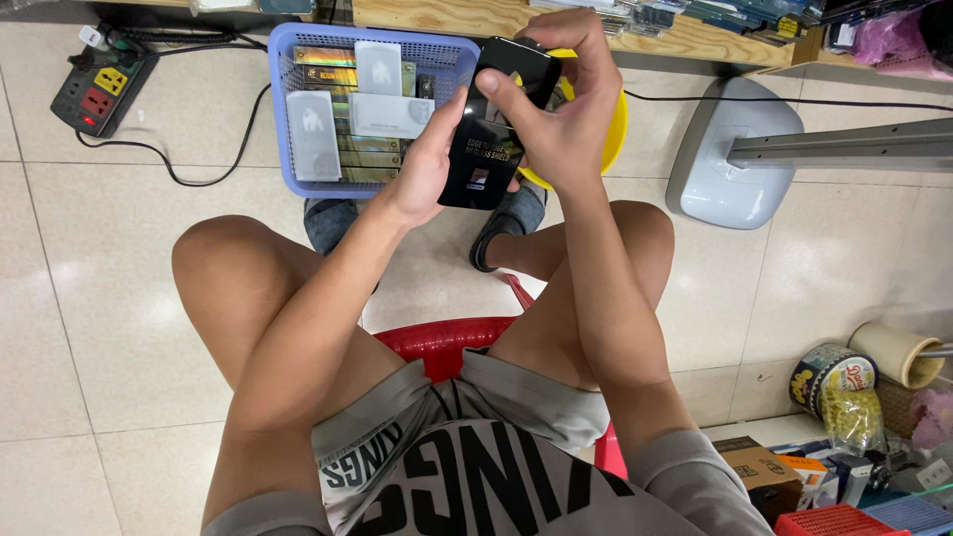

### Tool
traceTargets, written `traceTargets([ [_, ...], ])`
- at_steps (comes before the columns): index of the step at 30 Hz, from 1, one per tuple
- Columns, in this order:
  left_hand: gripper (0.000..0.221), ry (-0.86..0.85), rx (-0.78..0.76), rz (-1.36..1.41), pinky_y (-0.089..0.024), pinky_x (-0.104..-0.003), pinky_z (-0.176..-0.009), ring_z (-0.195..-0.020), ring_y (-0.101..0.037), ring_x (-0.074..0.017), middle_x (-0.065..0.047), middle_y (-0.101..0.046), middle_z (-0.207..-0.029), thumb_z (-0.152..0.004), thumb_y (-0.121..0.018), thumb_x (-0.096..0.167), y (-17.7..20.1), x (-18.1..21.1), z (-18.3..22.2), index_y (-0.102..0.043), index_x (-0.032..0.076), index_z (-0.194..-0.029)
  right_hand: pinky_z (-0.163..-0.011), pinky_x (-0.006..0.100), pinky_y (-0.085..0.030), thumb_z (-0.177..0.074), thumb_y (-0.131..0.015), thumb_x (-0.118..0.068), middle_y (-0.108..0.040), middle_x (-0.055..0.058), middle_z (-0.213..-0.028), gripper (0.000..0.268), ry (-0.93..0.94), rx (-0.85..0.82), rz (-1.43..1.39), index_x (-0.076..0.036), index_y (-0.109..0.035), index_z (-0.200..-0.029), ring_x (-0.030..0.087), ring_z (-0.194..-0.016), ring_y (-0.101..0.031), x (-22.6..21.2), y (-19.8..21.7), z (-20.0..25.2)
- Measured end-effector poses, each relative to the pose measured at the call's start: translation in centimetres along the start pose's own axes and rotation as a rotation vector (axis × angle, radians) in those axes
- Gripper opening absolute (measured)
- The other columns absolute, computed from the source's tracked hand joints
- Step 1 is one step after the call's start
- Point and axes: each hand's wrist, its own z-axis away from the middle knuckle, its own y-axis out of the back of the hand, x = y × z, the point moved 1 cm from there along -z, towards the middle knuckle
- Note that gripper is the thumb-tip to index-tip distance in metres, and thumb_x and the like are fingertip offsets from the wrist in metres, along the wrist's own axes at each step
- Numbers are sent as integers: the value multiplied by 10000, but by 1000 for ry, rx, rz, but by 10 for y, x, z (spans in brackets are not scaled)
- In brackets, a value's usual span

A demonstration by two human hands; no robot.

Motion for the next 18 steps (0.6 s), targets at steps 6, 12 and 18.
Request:
traceTargets([
  [6,651,47,-26,116,-643,-461,-817,-954,-716,-291,-175,-719,-1078,-953,-480,575,3,-7,-1,-643,30,-1269,-749,309,-471,-999,-703,-122,-601,60,-945,152,-3,46,-42,-95,-558,-963,187,-915,-601,-4,0,-3],
  [12,644,77,-64,104,-633,-454,-827,-960,-713,-283,-178,-714,-1051,-961,-477,562,3,-1,3,-650,24,-1271,-679,289,-440,-1034,-655,-167,-600,57,-870,193,-45,27,-45,-76,-579,-881,155,-815,-562,3,5,-4],
  [18,643,2,-74,118,-617,-453,-784,-954,-708,-322,-238,-699,-1166,-1000,-438,532,5,-9,4,-599,22,-1358,-650,262,-460,-1054,-597,-264,-659,47,-875,274,-137,34,-42,-41,-657,-906,112,-772,-581,9,8,-4],
])
